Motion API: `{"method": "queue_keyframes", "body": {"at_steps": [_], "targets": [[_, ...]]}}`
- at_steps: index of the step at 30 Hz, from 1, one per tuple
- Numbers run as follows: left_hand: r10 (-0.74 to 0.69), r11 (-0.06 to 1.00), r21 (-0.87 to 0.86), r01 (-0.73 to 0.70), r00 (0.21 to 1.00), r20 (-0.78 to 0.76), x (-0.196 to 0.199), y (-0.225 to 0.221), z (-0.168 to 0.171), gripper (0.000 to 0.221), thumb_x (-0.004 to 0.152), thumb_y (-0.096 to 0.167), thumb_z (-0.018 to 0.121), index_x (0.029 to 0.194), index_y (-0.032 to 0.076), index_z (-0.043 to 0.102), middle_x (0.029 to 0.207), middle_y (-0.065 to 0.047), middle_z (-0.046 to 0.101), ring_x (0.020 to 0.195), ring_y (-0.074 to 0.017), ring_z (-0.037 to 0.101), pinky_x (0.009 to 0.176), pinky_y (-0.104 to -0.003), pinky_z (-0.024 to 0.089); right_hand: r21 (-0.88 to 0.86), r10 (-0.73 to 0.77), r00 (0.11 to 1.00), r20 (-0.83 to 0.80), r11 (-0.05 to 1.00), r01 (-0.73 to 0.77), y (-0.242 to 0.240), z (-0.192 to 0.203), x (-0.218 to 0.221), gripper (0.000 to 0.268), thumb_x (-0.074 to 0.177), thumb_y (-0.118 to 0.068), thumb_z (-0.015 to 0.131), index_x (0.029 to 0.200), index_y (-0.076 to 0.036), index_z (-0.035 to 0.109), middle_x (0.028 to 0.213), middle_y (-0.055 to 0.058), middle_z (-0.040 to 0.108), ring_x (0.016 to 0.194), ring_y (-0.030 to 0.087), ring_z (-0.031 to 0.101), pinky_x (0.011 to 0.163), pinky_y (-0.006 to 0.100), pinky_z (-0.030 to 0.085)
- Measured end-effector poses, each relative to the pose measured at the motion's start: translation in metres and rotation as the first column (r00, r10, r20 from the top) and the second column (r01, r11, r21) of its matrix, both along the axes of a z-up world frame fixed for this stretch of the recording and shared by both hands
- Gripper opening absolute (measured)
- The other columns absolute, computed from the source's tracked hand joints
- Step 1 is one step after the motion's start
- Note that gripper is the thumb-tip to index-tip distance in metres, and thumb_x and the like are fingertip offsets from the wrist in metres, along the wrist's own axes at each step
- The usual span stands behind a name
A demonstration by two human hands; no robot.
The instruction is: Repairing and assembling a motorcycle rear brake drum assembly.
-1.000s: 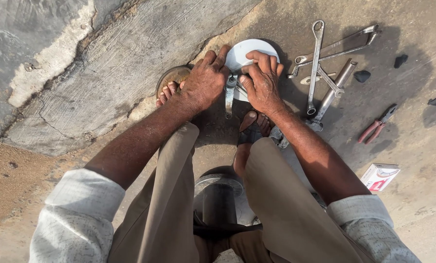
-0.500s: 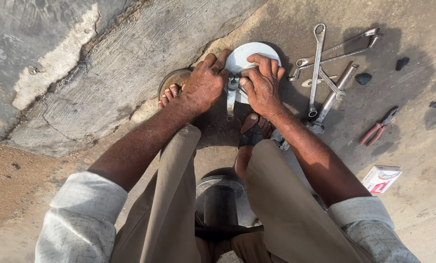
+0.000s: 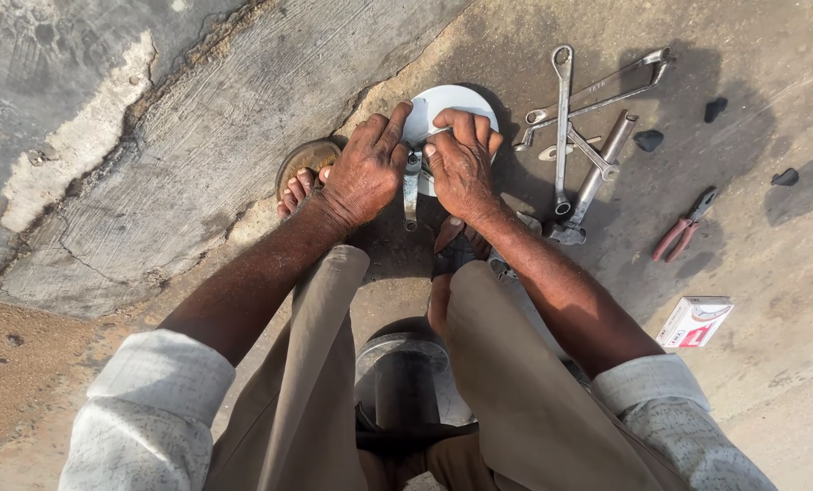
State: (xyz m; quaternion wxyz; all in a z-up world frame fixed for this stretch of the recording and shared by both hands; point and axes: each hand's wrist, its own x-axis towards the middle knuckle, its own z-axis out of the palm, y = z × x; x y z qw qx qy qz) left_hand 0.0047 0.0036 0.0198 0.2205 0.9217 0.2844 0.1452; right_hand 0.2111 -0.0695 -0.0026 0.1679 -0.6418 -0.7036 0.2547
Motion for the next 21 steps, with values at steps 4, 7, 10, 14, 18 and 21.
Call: {"method": "queue_keyframes", "body": {"at_steps": [4,7,10,14,18,21], "targets": [[0.085,0.994,-0.058,-0.089,0.993,-0.078,0.005,-0.005,-0.003,0.023,0.086,0.006,0.068,0.103,-0.010,0.069,0.155,-0.031,0.043,0.129,-0.0381,0.055,0.104,-0.048,0.051,-0.001,0.019,0.998,-0.055,1.000,-0.019,0.000,0.006,0.005,0.014,0.098,-0.011,0.070,0.108,-0.002,0.068,0.138,0.008,0.051,0.127,0.027,0.040,0.104,0.050,0.028],[0.025,0.992,-0.117,-0.050,0.979,-0.203,0.007,-0.003,0.000,0.029,0.081,0.008,0.069,0.103,-0.010,0.070,0.156,-0.031,0.040,0.125,-0.0388,0.054,0.102,-0.048,0.051,0.004,0.028,0.995,-0.098,1.000,-0.028,-0.001,0.008,0.006,0.020,0.095,-0.011,0.072,0.113,-0.004,0.069,0.139,0.008,0.051,0.129,0.027,0.040,0.103,0.050,0.028],[-0.013,0.998,-0.062,-0.003,0.964,-0.267,0.010,-0.003,-0.003,0.025,0.084,0.010,0.069,0.099,-0.010,0.070,0.153,-0.033,0.039,0.124,-0.0382,0.054,0.100,-0.048,0.051,0.023,0.022,0.995,-0.098,1.000,-0.020,0.002,0.002,0.007,0.018,0.094,-0.011,0.074,0.111,-0.006,0.069,0.140,0.008,0.051,0.128,0.027,0.041,0.103,0.050,0.028],[-0.027,0.996,-0.086,0.006,0.970,-0.243,0.011,-0.002,-0.005,0.023,0.080,0.006,0.071,0.095,-0.011,0.070,0.147,-0.035,0.045,0.122,-0.0385,0.055,0.103,-0.048,0.051,0.008,0.006,0.998,-0.068,1.000,-0.006,-0.004,0.001,0.004,0.018,0.094,-0.010,0.074,0.110,-0.005,0.068,0.138,0.009,0.051,0.127,0.028,0.041,0.103,0.051,0.028],[-0.034,0.999,0.019,0.038,0.985,-0.169,0.010,-0.001,-0.009,0.026,0.076,0.004,0.073,0.095,-0.012,0.069,0.141,-0.036,0.051,0.120,-0.0378,0.057,0.103,-0.047,0.053,0.030,-0.018,0.999,-0.039,0.999,0.019,-0.005,-0.014,-0.001,0.014,0.097,-0.007,0.072,0.110,-0.003,0.068,0.136,0.010,0.049,0.126,0.029,0.040,0.103,0.051,0.028],[-0.038,0.999,-0.020,0.036,0.990,-0.133,0.009,-0.001,-0.009,0.024,0.076,0.004,0.074,0.094,-0.011,0.069,0.144,-0.035,0.051,0.118,-0.0366,0.058,0.103,-0.047,0.054,0.036,-0.023,1.000,-0.007,0.999,0.023,-0.002,-0.011,-0.006,0.011,0.100,-0.007,0.070,0.110,-0.002,0.067,0.134,0.009,0.049,0.124,0.028,0.040,0.102,0.051,0.028]]}}
